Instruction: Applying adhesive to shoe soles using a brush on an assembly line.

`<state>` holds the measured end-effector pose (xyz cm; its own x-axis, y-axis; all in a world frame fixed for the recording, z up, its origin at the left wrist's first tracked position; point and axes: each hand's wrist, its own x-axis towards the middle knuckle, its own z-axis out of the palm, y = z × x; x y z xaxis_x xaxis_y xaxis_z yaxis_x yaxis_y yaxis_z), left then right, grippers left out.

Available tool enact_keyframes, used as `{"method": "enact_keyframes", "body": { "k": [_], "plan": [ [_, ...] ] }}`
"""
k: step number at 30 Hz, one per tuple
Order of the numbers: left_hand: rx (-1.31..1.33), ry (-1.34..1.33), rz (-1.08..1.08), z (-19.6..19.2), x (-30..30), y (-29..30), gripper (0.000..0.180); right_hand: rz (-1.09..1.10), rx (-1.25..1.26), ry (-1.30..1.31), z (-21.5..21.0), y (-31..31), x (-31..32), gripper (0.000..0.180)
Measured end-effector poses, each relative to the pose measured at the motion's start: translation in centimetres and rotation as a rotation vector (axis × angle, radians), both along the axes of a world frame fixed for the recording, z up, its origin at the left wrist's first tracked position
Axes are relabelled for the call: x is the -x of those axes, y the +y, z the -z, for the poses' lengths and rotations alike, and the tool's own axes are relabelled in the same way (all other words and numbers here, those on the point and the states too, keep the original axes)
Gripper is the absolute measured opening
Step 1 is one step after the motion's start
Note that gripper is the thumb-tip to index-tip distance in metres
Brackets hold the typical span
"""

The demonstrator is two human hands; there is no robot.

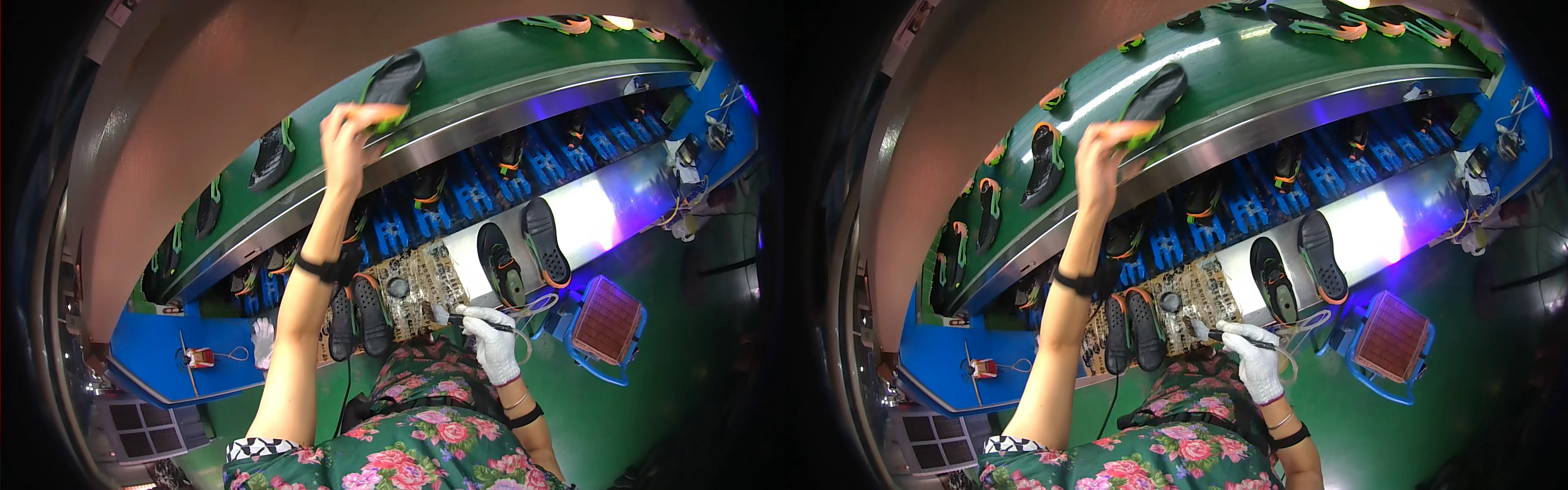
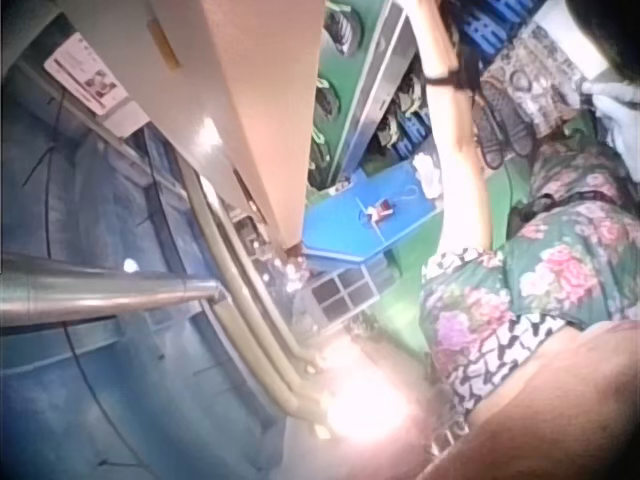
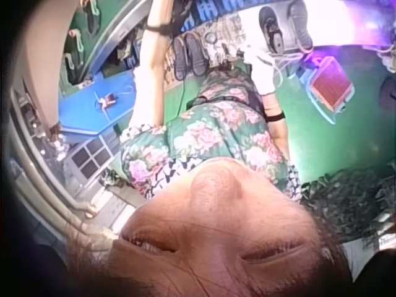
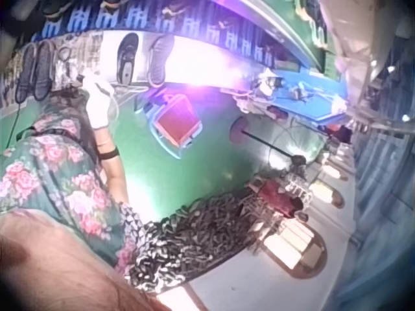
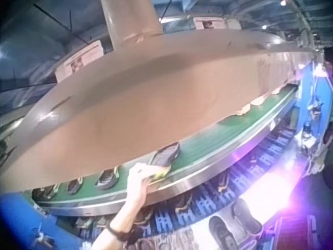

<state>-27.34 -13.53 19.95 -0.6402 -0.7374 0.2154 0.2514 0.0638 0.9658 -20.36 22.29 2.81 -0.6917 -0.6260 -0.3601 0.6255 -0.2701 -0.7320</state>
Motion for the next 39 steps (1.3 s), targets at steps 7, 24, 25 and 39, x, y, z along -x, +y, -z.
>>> {"method": "enact_keyframes", "body": {
  "k": [7,24,25,39],
  "plan": [
    [0.153,-0.094,-0.269,4.6,-17.1,5.7,0.038,-0.049,0.073,-0.091,-1.7,0.5,0.4,0.019],
    [-0.485,-0.335,-0.04,9.7,-15.3,12.2,0.049,0.044,0.286,0.021,-10.0,-1.1,2.1,0.025],
    [-0.514,-0.264,0.017,10.1,-16.1,13.0,0.046,0.04,0.282,0.015,-10.4,-1.3,2.1,0.025],
    [-1.046,0.065,0.137,9.5,-17.2,18.9,0.109,-0.066,0.084,0.752,-12.8,-3.8,2.4,0.02]
  ]
}}
